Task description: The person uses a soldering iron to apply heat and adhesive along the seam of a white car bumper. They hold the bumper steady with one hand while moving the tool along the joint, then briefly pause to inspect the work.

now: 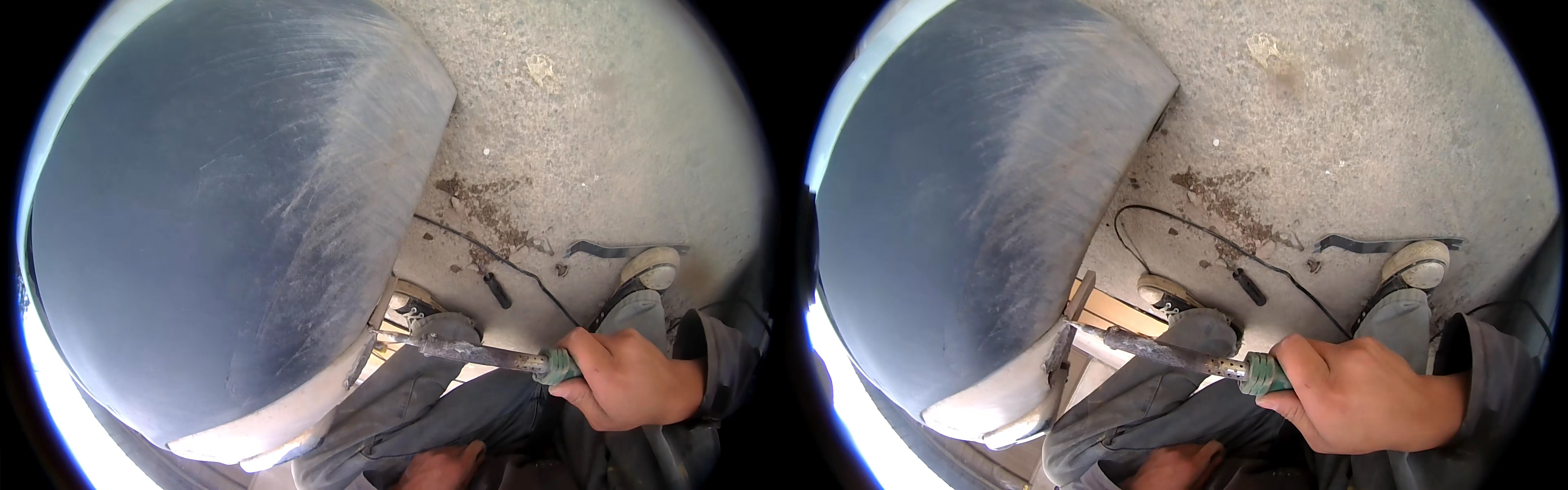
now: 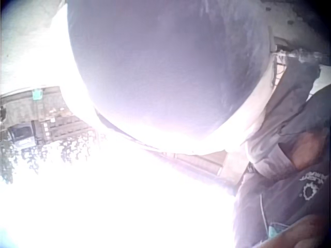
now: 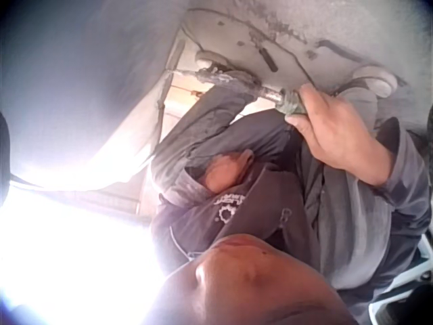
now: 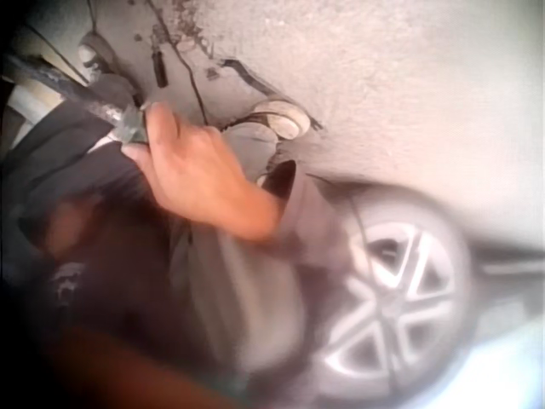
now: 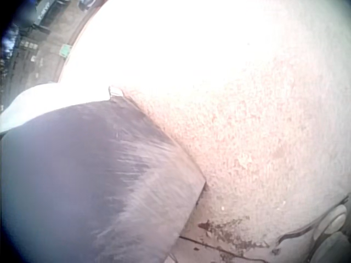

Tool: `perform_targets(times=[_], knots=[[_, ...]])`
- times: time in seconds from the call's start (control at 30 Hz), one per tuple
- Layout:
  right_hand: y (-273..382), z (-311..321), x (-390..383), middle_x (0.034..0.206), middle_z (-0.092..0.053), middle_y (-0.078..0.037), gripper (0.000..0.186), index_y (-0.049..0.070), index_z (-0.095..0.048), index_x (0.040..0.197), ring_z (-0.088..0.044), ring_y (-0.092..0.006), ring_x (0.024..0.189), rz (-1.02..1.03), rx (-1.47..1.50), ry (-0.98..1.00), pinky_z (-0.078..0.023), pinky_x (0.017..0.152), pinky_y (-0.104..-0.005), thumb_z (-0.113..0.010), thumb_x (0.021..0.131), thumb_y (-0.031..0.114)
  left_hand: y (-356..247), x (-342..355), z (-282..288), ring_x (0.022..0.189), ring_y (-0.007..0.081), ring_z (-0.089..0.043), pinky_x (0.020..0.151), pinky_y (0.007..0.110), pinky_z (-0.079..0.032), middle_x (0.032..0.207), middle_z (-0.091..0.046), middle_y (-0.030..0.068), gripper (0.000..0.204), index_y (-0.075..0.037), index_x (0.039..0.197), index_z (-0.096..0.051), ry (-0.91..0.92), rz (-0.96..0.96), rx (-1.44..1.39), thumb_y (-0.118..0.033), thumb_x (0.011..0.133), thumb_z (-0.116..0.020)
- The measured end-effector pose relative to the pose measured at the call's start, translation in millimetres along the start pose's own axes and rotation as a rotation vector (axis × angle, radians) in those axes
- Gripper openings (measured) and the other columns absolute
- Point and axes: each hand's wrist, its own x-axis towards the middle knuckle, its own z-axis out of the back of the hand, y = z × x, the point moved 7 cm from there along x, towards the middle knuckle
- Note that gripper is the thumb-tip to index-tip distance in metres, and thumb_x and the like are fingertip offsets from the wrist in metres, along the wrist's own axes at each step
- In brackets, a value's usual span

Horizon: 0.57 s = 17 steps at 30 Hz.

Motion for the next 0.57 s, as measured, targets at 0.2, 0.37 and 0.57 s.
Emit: perform_targets(times=[0.2,0.37,0.57], knots=[[2,-1,1,0.067,-0.058,-0.015,0.032,0.0,-0.046,0.093,-0.059,-0.0366,0.053,-0.001,0.004,0.018,-0.046,0.043,-0.0442,-0.068,0.087,0.022,-1,0,2,0.06,0.04,-0.061,0.051,0.053,-0.045,0.067,-0.06,0.019,0.018,-0.004,0.1,-0.051,-0.074,-0.049,-0.014,-0.02,0.093,-0.054],[1,-3,1,0.067,-0.059,-0.015,0.032,0.0,-0.046,0.093,-0.059,-0.0376,0.053,-0.012,0.029,0.025,-0.047,0.043,-0.0448,-0.068,0.087,0.022,-3,-1,5,0.059,0.0401,-0.061,0.051,0.052,-0.046,0.067,-0.061,0.0188,0.019,-0.004,0.102,-0.052,-0.074,-0.051,-0.012,-0.021,0.094,-0.054],[-3,-9,2,0.069,-0.06,-0.017,0.033,0.0,-0.046,0.095,-0.059,-0.0388,0.054,-0.018,0.066,0.038,-0.047,0.044,-0.0454,-0.068,0.087,0.023,0,0,1,0.061,0.04,-0.062,0.051,0.052,-0.047,0.071,-0.063,0.0189,0.022,-0.004,0.106,-0.052,-0.042,-0.039,-0.025,-0.023,0.094,-0.055]])
